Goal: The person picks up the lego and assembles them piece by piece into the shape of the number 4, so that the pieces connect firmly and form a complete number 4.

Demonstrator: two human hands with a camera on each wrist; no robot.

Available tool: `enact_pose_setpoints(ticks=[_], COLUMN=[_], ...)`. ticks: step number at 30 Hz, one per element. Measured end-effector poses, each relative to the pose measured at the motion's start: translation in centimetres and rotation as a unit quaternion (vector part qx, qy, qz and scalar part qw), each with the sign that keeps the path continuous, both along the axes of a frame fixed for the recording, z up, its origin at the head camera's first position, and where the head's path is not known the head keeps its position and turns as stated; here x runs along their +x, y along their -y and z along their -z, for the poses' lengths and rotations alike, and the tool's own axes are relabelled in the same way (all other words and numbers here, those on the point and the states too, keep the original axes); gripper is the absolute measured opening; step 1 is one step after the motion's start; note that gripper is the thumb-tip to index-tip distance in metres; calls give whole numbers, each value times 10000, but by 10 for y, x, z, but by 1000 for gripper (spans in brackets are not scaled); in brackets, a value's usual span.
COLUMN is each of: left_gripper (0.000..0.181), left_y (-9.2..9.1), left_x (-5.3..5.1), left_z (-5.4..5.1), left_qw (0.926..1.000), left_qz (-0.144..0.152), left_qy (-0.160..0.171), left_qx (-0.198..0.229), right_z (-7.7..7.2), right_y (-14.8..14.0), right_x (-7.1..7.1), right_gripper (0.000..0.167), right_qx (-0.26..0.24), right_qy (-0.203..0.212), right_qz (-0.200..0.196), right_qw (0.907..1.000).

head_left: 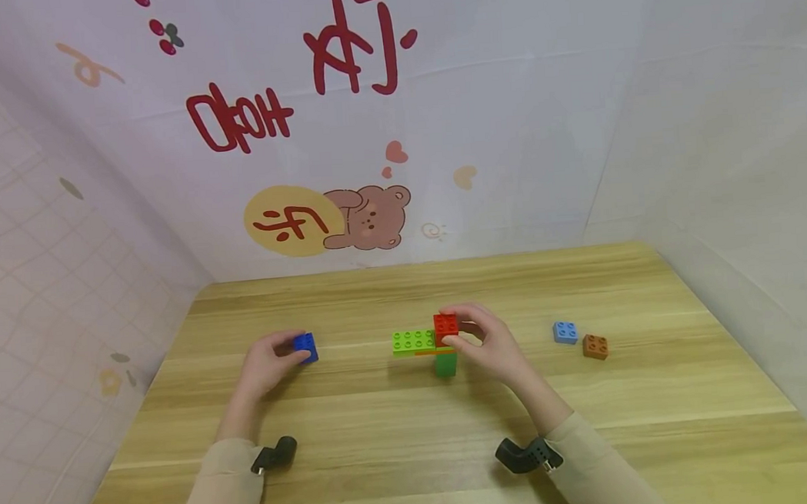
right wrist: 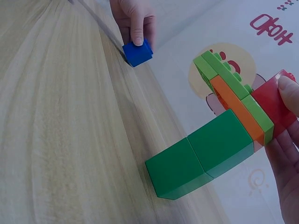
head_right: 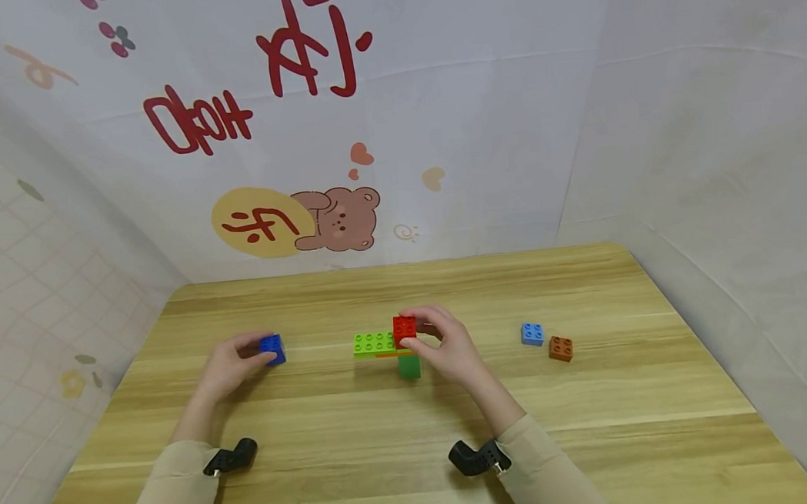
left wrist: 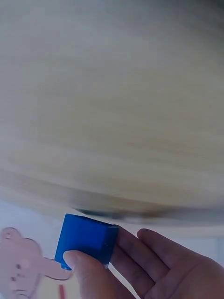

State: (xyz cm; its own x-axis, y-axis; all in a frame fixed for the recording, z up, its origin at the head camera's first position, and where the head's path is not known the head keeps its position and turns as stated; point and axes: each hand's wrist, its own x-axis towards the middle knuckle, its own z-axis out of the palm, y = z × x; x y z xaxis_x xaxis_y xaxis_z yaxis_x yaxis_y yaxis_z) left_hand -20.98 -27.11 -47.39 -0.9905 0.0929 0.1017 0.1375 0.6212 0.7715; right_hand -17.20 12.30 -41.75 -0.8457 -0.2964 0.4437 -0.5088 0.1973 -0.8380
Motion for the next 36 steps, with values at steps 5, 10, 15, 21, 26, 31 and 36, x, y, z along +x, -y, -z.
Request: enact_pose_setpoints(ticks=[5, 10, 15, 21, 26, 31, 36], left_gripper=[40, 40, 41, 41, 40, 39, 40], left_y=[-19, -40, -58, -76, -88, -100, -113], left_x=[2, 5, 10, 14, 18, 21, 23], left_z=[-4, -14, -27, -40, -52, -61, -66], left_qw=[9996, 9978, 9943, 9919, 9878, 9840, 9816], left_qz=[216, 459, 690, 807, 1061, 1239, 1338], left_qy=[-61, 5, 29, 58, -174, -273, -306], left_qx=[141, 470, 812, 979, 1124, 1251, 1325], right_z=[-1, -3, -1, -1, 1, 1, 2], right_y=[0, 0, 0, 0, 0, 0, -1], right_x=[0, 1, 0, 0, -1, -1, -1], right_gripper=[38, 37, 38, 39, 38, 38, 38], right_qx=[-25, -102, -86, -122, -187, -192, -161], right_qy=[45, 99, 53, 13, -43, -41, -82], right_qz=[0, -19, -10, -14, -59, -39, -19], right_qw=[10000, 9999, 9999, 9999, 9998, 9998, 9998])
